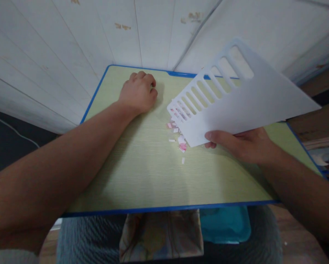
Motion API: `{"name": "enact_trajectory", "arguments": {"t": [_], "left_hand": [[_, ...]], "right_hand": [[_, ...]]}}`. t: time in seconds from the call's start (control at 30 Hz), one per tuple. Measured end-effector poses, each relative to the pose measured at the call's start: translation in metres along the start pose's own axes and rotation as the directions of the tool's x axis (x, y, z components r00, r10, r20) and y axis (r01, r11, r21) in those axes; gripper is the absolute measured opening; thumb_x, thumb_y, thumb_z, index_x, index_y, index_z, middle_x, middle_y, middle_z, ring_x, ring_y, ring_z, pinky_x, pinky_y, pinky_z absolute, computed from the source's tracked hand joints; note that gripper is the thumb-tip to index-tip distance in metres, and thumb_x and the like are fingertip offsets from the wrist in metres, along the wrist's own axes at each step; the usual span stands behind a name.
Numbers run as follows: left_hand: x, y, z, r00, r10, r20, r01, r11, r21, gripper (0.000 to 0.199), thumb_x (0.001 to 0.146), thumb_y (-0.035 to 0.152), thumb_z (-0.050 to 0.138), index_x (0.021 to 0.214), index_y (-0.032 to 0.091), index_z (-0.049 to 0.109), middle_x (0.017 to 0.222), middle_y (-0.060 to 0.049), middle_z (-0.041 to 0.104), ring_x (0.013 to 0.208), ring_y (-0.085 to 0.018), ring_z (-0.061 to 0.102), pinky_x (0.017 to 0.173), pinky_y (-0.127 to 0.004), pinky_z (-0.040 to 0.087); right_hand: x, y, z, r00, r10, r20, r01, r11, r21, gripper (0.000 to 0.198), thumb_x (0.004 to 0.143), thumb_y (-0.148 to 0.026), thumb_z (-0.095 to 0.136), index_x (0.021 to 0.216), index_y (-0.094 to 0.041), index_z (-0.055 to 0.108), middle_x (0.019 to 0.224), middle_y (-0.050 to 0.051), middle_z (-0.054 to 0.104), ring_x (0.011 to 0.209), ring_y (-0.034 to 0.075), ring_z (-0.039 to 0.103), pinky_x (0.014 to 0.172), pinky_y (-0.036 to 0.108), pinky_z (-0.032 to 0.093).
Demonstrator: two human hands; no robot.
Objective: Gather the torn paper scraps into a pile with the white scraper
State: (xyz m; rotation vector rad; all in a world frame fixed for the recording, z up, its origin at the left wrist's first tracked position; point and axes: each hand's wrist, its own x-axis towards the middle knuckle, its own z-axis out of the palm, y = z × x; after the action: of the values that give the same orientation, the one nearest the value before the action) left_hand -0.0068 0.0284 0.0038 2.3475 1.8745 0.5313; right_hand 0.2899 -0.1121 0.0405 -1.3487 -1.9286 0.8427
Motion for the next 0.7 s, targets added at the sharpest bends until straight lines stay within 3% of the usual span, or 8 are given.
{"name": "enact_trajectory", "arguments": {"t": [0.07,0.23,0.43,0.6,0.7], "left_hand": [[0.0,0.0,0.0,1.0,0.001,-0.012,-0.001,1.0,0.0,0.04,0.117,0.036,0.056,0.147,0.023,0.078,0.162,-0.014,0.07,0.157,-0.043,0.055,0.134,-0.055,0.046],[-0.003,0.003,-0.002,1.0,0.003,-0.013,-0.003,1.0,-0.008,0.04,0.116,0.038,0.055,0.149,0.029,0.078,0.159,-0.01,0.073,0.154,-0.041,0.054,0.133,-0.056,0.049],[-0.003,0.007,-0.002,1.0,-0.013,-0.003,0.013,0.999,-0.031,0.049,0.113,0.038,0.052,0.153,0.026,0.079,0.164,-0.014,0.07,0.157,-0.044,0.052,0.134,-0.063,0.046],[-0.006,0.009,-0.005,1.0,-0.005,0.018,0.006,0.997,-0.081,0.056,0.111,0.055,0.056,0.156,0.029,0.077,0.162,-0.011,0.072,0.158,-0.047,0.049,0.136,-0.066,0.041],[-0.007,0.011,-0.006,1.0,-0.019,0.023,0.02,0.997,-0.073,0.051,0.115,0.054,0.057,0.155,0.028,0.075,0.165,-0.011,0.071,0.16,-0.045,0.05,0.137,-0.061,0.041]], "right_hand": [[-0.001,-0.003,0.003,1.0,-0.02,0.0,0.02,1.0,-0.007,0.042,0.097,-0.056,0.084,0.062,-0.036,0.074,0.07,0.004,0.08,0.071,0.03,0.078,0.083,0.049,0.069],[0.0,0.002,0.012,0.999,-0.012,0.04,0.015,0.999,-0.051,0.047,0.099,-0.065,0.081,0.063,-0.036,0.073,0.079,0.004,0.086,0.076,0.031,0.079,0.082,0.048,0.069],[0.006,0.001,0.015,0.994,0.042,-0.104,-0.043,0.999,-0.006,0.05,0.099,-0.065,0.082,0.061,-0.035,0.07,0.07,0.005,0.08,0.07,0.03,0.075,0.075,0.048,0.067],[0.003,-0.009,0.023,1.0,-0.022,0.016,0.023,1.0,-0.02,0.056,0.1,-0.064,0.082,0.057,-0.034,0.064,0.073,0.005,0.081,0.078,0.03,0.08,0.077,0.044,0.067],[0.002,-0.007,0.023,1.0,-0.03,-0.002,0.03,0.999,-0.036,0.054,0.097,-0.063,0.085,0.057,-0.034,0.065,0.068,0.005,0.078,0.075,0.031,0.078,0.078,0.047,0.068]]}}
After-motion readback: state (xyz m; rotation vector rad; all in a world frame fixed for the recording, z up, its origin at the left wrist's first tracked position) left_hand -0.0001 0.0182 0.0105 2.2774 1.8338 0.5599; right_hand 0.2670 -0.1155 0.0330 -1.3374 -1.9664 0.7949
